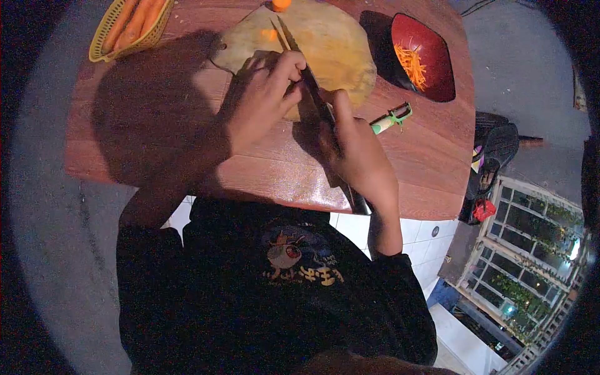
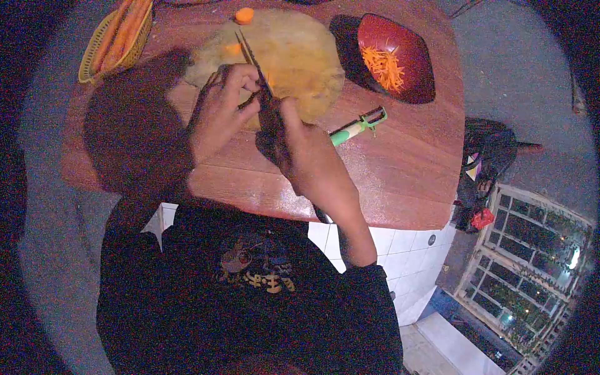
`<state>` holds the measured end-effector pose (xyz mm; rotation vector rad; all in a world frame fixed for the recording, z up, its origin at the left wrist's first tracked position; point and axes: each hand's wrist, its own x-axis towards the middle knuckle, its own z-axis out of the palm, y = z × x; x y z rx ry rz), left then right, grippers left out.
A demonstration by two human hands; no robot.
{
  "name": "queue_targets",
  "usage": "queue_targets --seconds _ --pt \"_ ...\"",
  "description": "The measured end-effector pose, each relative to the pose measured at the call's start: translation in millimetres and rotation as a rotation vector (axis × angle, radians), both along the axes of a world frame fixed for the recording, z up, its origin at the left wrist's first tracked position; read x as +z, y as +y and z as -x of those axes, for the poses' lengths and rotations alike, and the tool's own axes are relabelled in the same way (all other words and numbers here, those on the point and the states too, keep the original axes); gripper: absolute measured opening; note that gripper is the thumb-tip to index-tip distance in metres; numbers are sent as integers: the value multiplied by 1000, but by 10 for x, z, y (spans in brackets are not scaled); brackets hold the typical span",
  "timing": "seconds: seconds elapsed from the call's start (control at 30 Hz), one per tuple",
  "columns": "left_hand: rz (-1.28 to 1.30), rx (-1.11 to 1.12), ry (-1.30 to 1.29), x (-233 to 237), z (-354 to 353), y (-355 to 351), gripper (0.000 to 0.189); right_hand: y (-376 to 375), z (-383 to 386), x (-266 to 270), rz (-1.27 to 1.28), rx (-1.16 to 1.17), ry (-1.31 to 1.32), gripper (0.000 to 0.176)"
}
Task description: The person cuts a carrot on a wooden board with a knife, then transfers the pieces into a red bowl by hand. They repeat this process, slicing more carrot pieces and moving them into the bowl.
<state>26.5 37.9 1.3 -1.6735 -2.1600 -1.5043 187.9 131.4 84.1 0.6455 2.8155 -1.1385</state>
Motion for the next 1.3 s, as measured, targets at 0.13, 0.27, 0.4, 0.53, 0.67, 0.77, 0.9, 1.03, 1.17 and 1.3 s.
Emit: queue_targets --seconds 0.13,0.27,0.4,0.53,0.67,0.77,0.9,1.03,1.17,1.3 --pt "32 -6 -37 15 -4 -5 35 -17 24 -8 8 1 54 47" --pt "45 5 -18 28 -2 -11 36 -26 77 -14 -12 12 99 40" --pt "37 7 -22 43 0 -5 35 -32 121 10 24 -41 -46 45" --pt "20 0 15 57 15 -12 37 -6 173 -74 -3 -27 36 44" --pt "37 -7 66 12 58 6 35 83 330 -206 -68 0 80 41" --pt "3 -9 18 73 15 -11 33 18 376 -59 -70 -39 4 41" --pt "26 -8 40 56 45 2 34 69 303 -133 -55 -82 93 42" --pt "50 -7 47 85 40 -31 31 75 150 -47 22 -114 21 39" --pt "52 -54 -124 41 26 -14 36 183 3 -184 -11 -95 261 37" --pt "149 -72 -154 142 44 -46 37 265 -23 -176 -68 -83 346 42"
